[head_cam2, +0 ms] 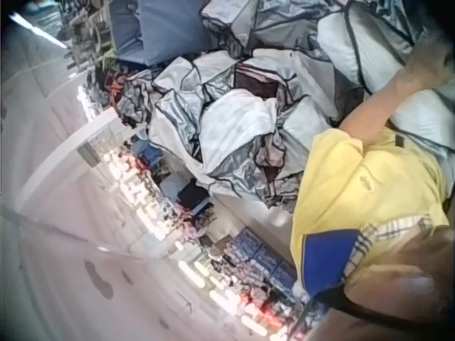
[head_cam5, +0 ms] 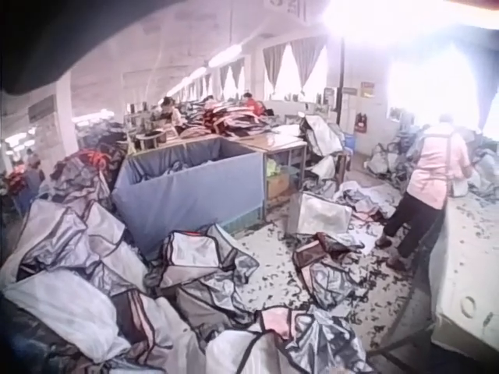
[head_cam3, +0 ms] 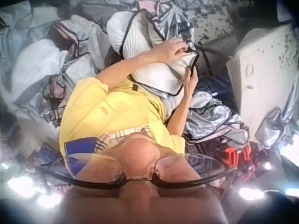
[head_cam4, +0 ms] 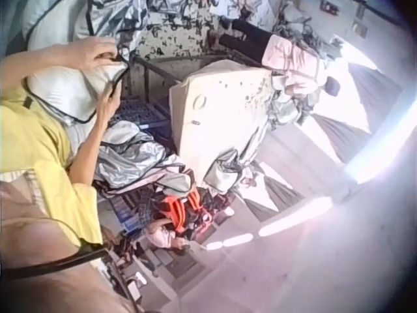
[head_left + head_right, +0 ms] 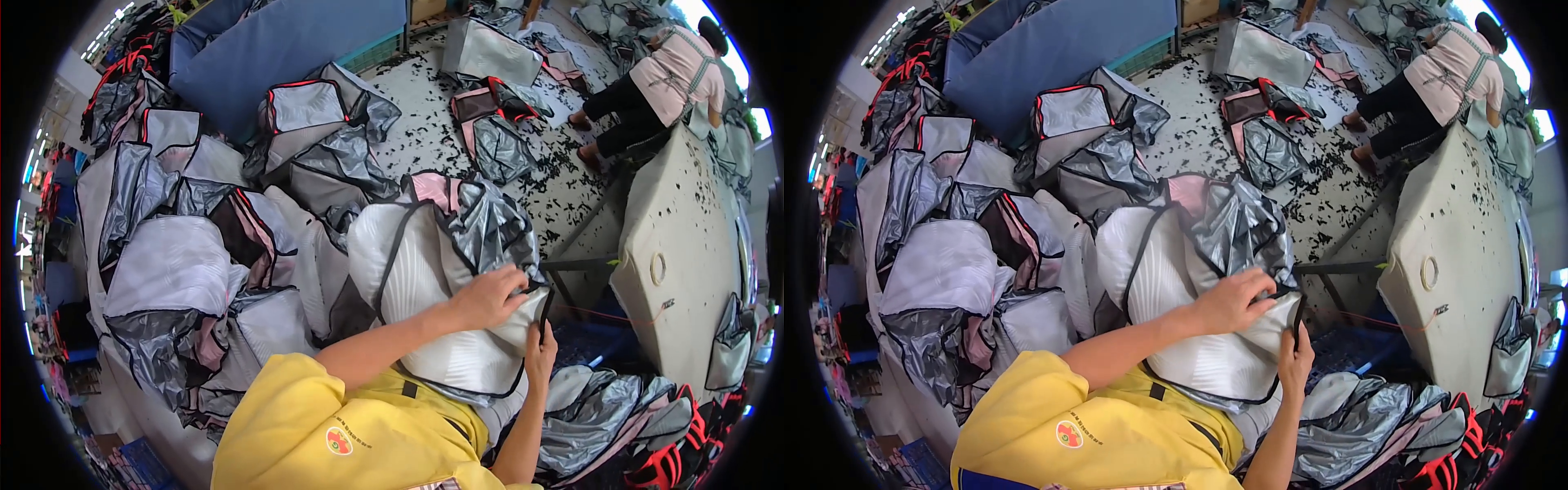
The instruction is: Inspecting, sorting, and organizing a large quantity of soft bags in a manufacturing workshop.
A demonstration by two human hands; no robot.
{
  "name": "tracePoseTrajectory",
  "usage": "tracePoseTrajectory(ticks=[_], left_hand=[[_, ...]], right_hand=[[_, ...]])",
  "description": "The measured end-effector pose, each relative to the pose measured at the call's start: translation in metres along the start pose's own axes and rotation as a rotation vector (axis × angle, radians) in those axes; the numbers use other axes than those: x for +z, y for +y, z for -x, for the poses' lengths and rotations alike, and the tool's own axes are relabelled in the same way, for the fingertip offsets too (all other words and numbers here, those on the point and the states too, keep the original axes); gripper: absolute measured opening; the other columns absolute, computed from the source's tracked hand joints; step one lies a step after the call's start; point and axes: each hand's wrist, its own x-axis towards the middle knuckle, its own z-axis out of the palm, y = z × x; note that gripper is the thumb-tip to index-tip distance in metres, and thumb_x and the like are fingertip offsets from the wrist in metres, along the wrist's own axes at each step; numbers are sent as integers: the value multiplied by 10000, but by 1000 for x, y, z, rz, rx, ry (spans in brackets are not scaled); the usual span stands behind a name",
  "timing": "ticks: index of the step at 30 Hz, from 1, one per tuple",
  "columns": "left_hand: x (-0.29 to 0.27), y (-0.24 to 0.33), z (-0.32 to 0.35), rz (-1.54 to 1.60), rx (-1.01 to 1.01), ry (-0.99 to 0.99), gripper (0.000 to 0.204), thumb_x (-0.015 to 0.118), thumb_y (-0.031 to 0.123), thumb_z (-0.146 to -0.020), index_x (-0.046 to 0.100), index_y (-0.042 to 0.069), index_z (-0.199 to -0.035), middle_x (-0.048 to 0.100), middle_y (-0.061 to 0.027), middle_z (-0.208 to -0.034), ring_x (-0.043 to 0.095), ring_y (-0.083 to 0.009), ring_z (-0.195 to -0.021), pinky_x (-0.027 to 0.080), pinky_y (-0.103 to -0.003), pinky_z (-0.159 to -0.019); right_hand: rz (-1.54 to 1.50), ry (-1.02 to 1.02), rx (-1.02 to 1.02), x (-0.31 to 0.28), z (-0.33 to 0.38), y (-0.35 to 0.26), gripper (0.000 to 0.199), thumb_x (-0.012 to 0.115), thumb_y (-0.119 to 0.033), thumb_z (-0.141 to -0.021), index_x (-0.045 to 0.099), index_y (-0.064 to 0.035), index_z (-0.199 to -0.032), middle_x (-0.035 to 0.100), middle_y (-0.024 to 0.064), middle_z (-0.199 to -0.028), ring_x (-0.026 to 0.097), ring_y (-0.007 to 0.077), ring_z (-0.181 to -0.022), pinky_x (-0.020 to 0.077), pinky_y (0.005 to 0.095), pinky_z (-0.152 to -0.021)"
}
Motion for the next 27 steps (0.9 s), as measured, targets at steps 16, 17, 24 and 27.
tracePoseTrajectory(ticks=[16,17,24,27], left_hand=[[-188,59,-30,-407,-115,176,731,835,364,-856,533,5,-1416,708,-185,-1140,691,-312,-1025,532,-404,-917],[-195,67,-24,-320,-120,243,754,867,307,-836,515,13,-1434,706,-177,-1125,693,-275,-997,535,-380,-901],[-124,50,97,-264,-125,433,813,819,200,-821,402,-17,-1484,543,-210,-1414,524,-306,-1321,399,-455,-1118],[-107,56,144,-327,20,123,733,719,276,-894,440,32,-1526,432,-258,-1564,265,-364,-1541,117,-498,-1275]], right_hand=[[58,475,-878,-21,-63,-248,163,776,-98,-893,758,-38,-1043,735,135,-851,700,253,-730,532,362,-704],[92,466,-1082,-31,-61,-270,154,789,-94,-864,767,-55,-1011,752,114,-884,728,255,-802,547,367,-756],[323,296,-1699,-94,15,-320,156,714,-112,-780,761,-142,-926,749,-25,-1045,662,201,-1230,463,518,-1089],[498,187,-1711,-92,48,-261,93,670,-158,-828,737,-165,-891,717,-51,-1009,574,180,-1349,414,560,-1140]])
